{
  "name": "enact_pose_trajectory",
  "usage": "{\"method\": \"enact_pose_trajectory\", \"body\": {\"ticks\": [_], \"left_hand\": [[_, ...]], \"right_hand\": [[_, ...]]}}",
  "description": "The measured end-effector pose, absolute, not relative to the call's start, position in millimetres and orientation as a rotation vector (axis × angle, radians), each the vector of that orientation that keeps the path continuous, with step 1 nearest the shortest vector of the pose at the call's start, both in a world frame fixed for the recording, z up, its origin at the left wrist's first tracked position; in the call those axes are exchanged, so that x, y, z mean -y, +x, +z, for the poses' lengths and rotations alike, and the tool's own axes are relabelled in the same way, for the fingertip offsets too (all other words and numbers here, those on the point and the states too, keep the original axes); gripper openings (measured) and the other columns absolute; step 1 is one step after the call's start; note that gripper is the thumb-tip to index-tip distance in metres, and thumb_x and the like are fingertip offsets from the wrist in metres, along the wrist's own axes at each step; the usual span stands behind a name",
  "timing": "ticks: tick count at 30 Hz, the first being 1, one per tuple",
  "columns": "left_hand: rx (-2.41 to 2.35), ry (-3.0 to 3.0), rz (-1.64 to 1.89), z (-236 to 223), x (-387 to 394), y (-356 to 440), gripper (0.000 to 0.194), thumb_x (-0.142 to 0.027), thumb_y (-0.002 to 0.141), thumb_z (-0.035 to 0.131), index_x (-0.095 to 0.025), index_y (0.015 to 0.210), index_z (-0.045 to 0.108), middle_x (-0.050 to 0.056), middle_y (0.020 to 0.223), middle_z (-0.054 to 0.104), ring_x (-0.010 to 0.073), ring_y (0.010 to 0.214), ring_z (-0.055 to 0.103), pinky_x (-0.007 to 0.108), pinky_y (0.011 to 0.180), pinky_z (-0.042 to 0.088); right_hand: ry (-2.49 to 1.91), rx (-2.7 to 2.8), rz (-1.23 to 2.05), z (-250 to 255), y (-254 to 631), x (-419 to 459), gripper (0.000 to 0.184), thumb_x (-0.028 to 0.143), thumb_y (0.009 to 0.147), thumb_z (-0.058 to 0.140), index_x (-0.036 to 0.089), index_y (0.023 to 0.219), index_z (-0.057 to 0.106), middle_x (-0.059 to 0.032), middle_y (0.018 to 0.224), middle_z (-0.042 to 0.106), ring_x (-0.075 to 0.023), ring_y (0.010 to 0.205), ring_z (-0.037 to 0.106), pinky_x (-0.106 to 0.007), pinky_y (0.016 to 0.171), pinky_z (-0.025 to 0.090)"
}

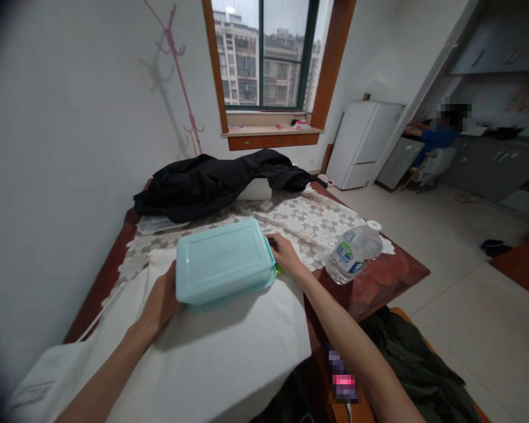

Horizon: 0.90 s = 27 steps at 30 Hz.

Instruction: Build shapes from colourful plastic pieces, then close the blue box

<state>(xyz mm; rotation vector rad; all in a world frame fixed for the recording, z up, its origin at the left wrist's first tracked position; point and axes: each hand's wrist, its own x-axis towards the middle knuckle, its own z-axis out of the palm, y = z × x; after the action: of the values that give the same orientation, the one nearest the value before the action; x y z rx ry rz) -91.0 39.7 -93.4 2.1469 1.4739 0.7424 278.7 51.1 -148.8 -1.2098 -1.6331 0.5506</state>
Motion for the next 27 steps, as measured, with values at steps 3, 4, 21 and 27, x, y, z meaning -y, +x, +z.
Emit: {"method": "enact_pose_trajectory", "body": {"ticks": [3, 4, 21, 27], "left_hand": [[-1.489, 2.153, 0.78, -91, -40, -92, 0.045, -0.029, 0.092, 0.046, -0.02, 0.134, 0.056, 0.009, 0.091, 0.082, 0.0316, 0.083, 0.079, 0.034, 0.071, 0.058], [-1.49, 2.143, 0.779, -91, -40, -93, 0.045, -0.029, 0.091, 0.047, -0.02, 0.134, 0.056, 0.009, 0.091, 0.083, 0.0315, 0.081, 0.08, 0.034, 0.07, 0.058], [-1.462, 2.072, 1.032, -98, -50, -96, 0.051, -0.035, 0.077, 0.055, -0.022, 0.123, 0.073, 0.009, 0.099, 0.085, 0.0415, 0.111, 0.078, 0.043, 0.083, 0.067], [-1.428, 1.987, 1.119, -87, -42, -86, 0.055, -0.035, 0.073, 0.059, -0.027, 0.126, 0.073, 0.006, 0.09, 0.085, 0.0414, 0.1, 0.08, 0.043, 0.075, 0.068]], "right_hand": [[-1.211, 1.679, 0.505, -146, 277, -52, 0.036, 0.019, 0.085, 0.062, 0.021, 0.119, 0.074, -0.0097, 0.119, 0.077, -0.0254, 0.106, 0.07, -0.039, 0.097, 0.053], [-1.211, 1.69, 0.494, -145, 276, -53, 0.035, 0.018, 0.086, 0.061, 0.021, 0.119, 0.074, -0.0097, 0.119, 0.077, -0.0254, 0.108, 0.069, -0.039, 0.097, 0.053], [-1.154, 1.506, 0.518, -125, 266, -51, 0.023, 0.024, 0.092, 0.057, 0.023, 0.108, 0.073, -0.0077, 0.115, 0.075, -0.0257, 0.11, 0.067, -0.041, 0.103, 0.049], [-0.845, 1.147, 0.949, -104, 290, -38, 0.039, 0.058, 0.093, 0.053, 0.021, 0.097, 0.065, -0.0071, 0.083, 0.069, -0.0214, 0.07, 0.063, -0.036, 0.067, 0.056]]}}
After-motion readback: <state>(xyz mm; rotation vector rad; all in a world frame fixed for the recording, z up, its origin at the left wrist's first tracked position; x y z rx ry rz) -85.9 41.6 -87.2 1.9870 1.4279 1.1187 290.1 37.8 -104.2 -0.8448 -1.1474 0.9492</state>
